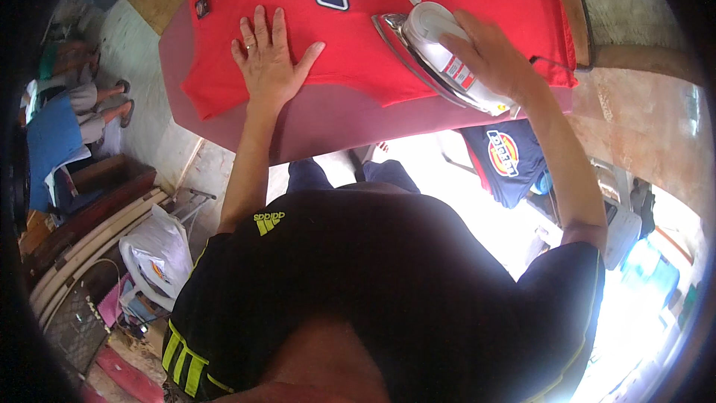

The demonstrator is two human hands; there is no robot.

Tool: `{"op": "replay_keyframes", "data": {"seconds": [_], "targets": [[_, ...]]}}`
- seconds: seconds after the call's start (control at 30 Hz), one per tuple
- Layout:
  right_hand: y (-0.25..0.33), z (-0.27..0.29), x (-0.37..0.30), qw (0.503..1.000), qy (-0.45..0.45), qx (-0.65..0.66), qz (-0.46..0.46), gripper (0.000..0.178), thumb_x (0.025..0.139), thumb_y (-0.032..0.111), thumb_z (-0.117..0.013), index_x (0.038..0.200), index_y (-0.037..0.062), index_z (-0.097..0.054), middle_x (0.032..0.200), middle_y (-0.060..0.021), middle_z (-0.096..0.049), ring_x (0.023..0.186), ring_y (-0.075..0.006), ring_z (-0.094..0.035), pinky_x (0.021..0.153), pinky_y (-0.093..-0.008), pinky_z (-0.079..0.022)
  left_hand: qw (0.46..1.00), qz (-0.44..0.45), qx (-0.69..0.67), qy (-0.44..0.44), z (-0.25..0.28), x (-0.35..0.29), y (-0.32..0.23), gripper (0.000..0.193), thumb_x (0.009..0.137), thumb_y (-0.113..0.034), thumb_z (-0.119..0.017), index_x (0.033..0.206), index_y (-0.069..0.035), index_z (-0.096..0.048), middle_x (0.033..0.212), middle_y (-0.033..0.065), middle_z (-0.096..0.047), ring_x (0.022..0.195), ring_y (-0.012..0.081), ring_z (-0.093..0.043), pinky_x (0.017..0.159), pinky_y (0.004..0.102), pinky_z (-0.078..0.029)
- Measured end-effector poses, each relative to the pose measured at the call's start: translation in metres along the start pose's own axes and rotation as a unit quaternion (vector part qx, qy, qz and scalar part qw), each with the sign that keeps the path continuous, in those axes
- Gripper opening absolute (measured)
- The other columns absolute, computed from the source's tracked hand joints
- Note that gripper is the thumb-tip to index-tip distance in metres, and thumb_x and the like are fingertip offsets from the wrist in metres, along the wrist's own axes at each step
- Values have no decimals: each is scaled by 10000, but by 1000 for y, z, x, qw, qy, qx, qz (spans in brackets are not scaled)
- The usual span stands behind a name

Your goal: The person irons a red Dickies t-shirt on a pink ironing board. They smooth the fabric, flip the shirt to iron different sections, and use a white electric iron to remove wrinkles. The person handles the shirt and iron repeatedly throughout the clip.

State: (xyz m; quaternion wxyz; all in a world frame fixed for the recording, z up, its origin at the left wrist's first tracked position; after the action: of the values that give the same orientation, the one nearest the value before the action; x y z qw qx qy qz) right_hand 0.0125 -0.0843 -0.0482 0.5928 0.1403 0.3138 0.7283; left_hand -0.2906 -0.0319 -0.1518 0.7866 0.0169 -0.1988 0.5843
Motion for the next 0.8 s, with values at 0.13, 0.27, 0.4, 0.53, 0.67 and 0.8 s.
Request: {"op": "replay_keyframes", "data": {"seconds": [0.13, 0.27, 0.4, 0.53, 0.67, 0.8], "targets": [[-5, 0, -9, 998, -62, -2, -16, 343, 988, 335, -543, 1063, 0, -546, 837, -238, -626, 806, -384, -654, 705, -443, -493, 999, 9, 51, -7, 2, -1, -2, 957, 824, -762, -513, 1513, -120, -341, 1590, 197, -239, 1459, 447, -200, 1128, 648, -169], [2, -12, 14, 984, -139, -37, 103, 355, 984, 337, -554, 1042, -12, -554, 807, -245, -633, 756, -408, -660, 681, -468, -503, 998, 12, 57, 2, 2, 1, -3, 959, 814, -733, -553, 1517, -120, -330, 1593, 193, -235, 1465, 438, -190, 1130, 645, -159], [8, -15, 32, 987, -151, 47, 12, 354, 974, 318, -570, 1010, -34, -557, 809, -260, -635, 738, -437, -654, 654, -498, -503, 1000, 21, 9, 8, 3, 6, -22, 901, 841, -631, -569, 1513, -83, -323, 1597, 196, -223, 1472, 446, -158, 1124, 663, -140], [-3, -24, 19, 982, -153, -48, 102, 344, 968, 302, -576, 1002, -40, -560, 806, -269, -628, 734, -441, -646, 637, -509, -499, 999, -25, -30, 1, -16, 5, -66, 830, 869, -541, -556, 1494, -39, -339, 1591, 210, -225, 1467, 457, -162, 1122, 671, -142], [11, -20, 1, 983, -143, -24, 110, 220, 948, 220, -577, 1061, 37, -620, 861, -226, -542, 695, -387, -631, 589, -479, -502, 999, -39, -8, 27, -22, 9, -83, 825, 874, -586, -539, 1502, -83, -352, 1584, 218, -238, 1458, 462, -183, 1118, 672, -157], [-9, -16, 26, 967, -206, -98, 112, 268, 880, 140, -604, 1144, 102, -631, 881, -173, -481, 680, -347, -597, 588, -447, -517, 998, -47, -17, 39, -18, 11, -87, 862, 847, -658, -537, 1508, -133, -358, 1589, 220, -224, 1457, 474, -167, 1104, 693, -153]]}}
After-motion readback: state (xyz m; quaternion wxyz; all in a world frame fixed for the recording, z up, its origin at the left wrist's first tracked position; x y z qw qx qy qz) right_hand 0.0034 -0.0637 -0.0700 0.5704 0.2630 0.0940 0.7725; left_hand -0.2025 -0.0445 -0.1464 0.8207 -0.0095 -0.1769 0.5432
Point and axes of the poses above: each hand's wrist, its own x-axis towards the middle knuckle, its own z-axis out of the back of the hand, y = z × x, the point moved 5 cm from there along x, towards the middle knuckle
